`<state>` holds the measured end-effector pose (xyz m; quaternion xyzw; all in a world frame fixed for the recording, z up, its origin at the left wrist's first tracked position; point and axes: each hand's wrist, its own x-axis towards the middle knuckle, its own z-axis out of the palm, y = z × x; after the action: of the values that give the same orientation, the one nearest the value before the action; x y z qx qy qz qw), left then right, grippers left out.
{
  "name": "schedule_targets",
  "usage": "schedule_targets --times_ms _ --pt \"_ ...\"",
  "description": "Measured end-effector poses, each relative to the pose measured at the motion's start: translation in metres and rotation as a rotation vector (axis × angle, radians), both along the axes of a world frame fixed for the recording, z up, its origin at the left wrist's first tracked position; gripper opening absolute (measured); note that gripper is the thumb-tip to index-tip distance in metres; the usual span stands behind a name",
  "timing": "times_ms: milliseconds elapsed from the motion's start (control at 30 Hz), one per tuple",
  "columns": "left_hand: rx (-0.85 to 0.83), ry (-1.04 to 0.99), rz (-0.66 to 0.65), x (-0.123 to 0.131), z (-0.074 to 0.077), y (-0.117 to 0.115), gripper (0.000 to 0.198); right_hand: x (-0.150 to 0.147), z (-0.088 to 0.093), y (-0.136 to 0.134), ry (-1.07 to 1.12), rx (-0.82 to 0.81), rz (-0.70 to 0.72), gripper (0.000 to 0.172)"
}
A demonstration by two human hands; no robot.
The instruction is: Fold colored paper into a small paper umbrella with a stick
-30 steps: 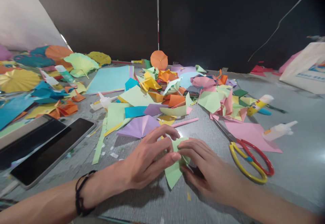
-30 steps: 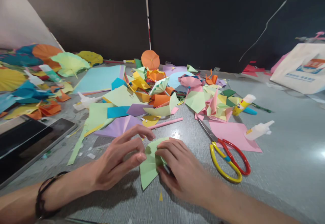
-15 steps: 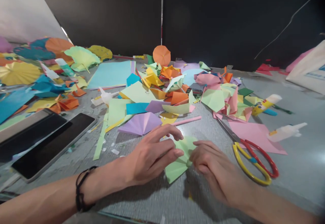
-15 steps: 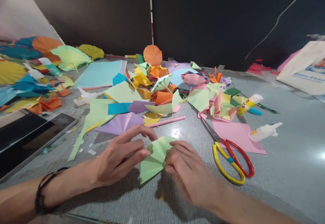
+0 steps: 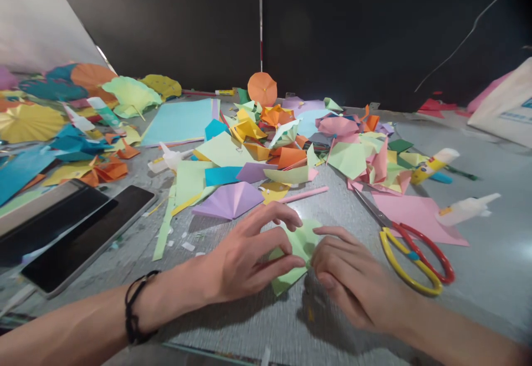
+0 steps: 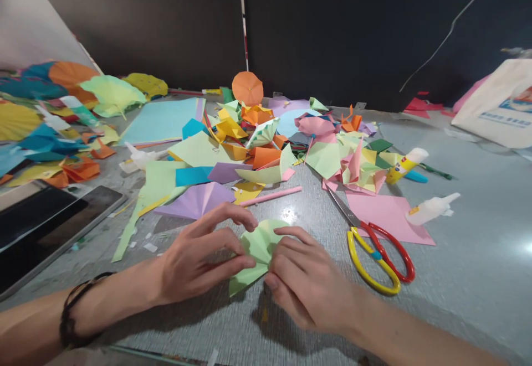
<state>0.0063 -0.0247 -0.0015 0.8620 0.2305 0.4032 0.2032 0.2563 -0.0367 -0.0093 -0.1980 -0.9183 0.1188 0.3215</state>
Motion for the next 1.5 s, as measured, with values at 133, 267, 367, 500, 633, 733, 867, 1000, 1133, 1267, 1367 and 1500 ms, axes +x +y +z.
schedule_targets --times_ms 133,267,367,500,633,733,867,1000,1133,1267,1367,1500 --pt "-0.013 0.056 0.028 -0.002 0.007 -0.002 0.025 -0.001 0.002 -0.001 -0.001 0.001 0.0 0.017" --pt "-0.007 0.063 0.03 -0.002 0.008 -0.002 0.029 -0.002 0.003 0.0 -0.012 0.004 -0.011 0.018" --pt "0.023 -0.004 -0.001 -0.002 0.003 -0.001 0.021 -0.002 0.003 0.001 -0.013 0.014 -0.007 0.017" --pt "0.049 -0.018 -0.027 -0.001 -0.002 0.0 0.016 -0.002 0.002 0.001 -0.027 0.001 -0.005 0.017" --pt "0.075 0.017 -0.003 -0.001 0.0 -0.001 0.007 -0.003 0.002 0.001 -0.028 0.003 -0.006 0.018" --pt "0.084 0.07 0.004 -0.002 0.003 -0.002 0.007 -0.003 0.002 0.001 -0.02 0.009 -0.003 0.018" --pt "0.069 0.106 -0.029 -0.005 0.005 -0.001 0.035 -0.002 0.003 0.001 -0.012 0.024 -0.007 0.018" --pt "0.095 0.094 -0.049 -0.004 0.004 0.0 0.029 -0.002 0.004 0.0 0.034 0.013 -0.011 0.019" --pt "0.121 0.09 -0.057 -0.001 0.003 0.0 0.008 -0.003 0.002 0.0 0.121 0.034 -0.038 0.025" --pt "0.123 0.09 -0.041 0.001 0.003 -0.001 0.01 -0.002 0.001 0.0 0.102 0.099 -0.046 0.027" --pt "0.126 0.098 -0.042 0.001 0.002 -0.001 0.011 -0.001 0.0 0.0 0.078 0.105 -0.029 0.025" --pt "0.147 0.09 -0.041 0.0 0.001 -0.001 0.011 -0.001 0.001 0.0 0.05 0.083 0.002 0.019"
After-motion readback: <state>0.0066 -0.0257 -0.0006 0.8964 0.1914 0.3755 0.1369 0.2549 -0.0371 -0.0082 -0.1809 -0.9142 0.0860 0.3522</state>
